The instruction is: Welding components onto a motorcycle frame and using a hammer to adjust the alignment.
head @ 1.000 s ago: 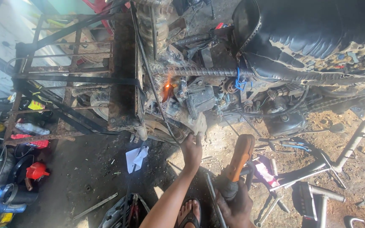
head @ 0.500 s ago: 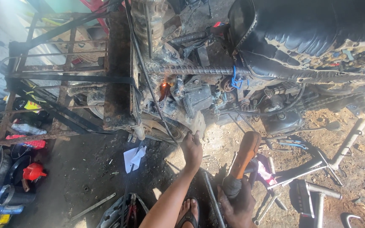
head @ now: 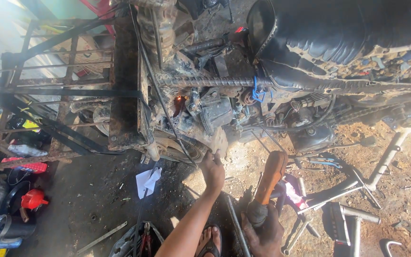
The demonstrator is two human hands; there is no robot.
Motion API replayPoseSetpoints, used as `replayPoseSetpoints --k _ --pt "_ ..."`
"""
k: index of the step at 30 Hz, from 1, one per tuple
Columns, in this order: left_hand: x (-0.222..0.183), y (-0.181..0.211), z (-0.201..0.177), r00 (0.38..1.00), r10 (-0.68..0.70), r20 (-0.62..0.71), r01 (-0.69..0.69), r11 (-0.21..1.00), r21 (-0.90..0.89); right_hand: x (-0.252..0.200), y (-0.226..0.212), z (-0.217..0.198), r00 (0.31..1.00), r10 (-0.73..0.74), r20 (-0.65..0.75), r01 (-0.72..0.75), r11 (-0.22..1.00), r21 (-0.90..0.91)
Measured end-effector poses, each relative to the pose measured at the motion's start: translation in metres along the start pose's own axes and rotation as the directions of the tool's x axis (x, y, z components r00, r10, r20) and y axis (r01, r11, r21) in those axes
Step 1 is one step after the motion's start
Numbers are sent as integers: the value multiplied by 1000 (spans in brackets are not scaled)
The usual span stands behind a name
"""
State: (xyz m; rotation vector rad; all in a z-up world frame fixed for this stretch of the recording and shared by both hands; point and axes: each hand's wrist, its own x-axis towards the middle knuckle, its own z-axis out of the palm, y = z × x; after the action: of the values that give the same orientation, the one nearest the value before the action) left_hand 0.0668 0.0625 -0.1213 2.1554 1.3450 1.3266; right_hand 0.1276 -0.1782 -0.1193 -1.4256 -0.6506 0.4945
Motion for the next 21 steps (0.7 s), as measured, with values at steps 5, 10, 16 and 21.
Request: replayPoseSetpoints --k 5,10,16,21 --pt "3 6 -3 999 31 12 -31 999 25 -2 12 1 999 -32 -3 32 999 31" --pt "1 5 -4 988 -139 68 139 990 2 -1 11 0 1000 -15 5 15 1000 0" --pt "-3 -6 3 999 -32 16 31 999 25 1 7 -1 999 32 -15 -31 997 64" --pt "2 8 -3 997 -58 55 58 998 0 4 6 -4 998 -42 -51 42 999 -8"
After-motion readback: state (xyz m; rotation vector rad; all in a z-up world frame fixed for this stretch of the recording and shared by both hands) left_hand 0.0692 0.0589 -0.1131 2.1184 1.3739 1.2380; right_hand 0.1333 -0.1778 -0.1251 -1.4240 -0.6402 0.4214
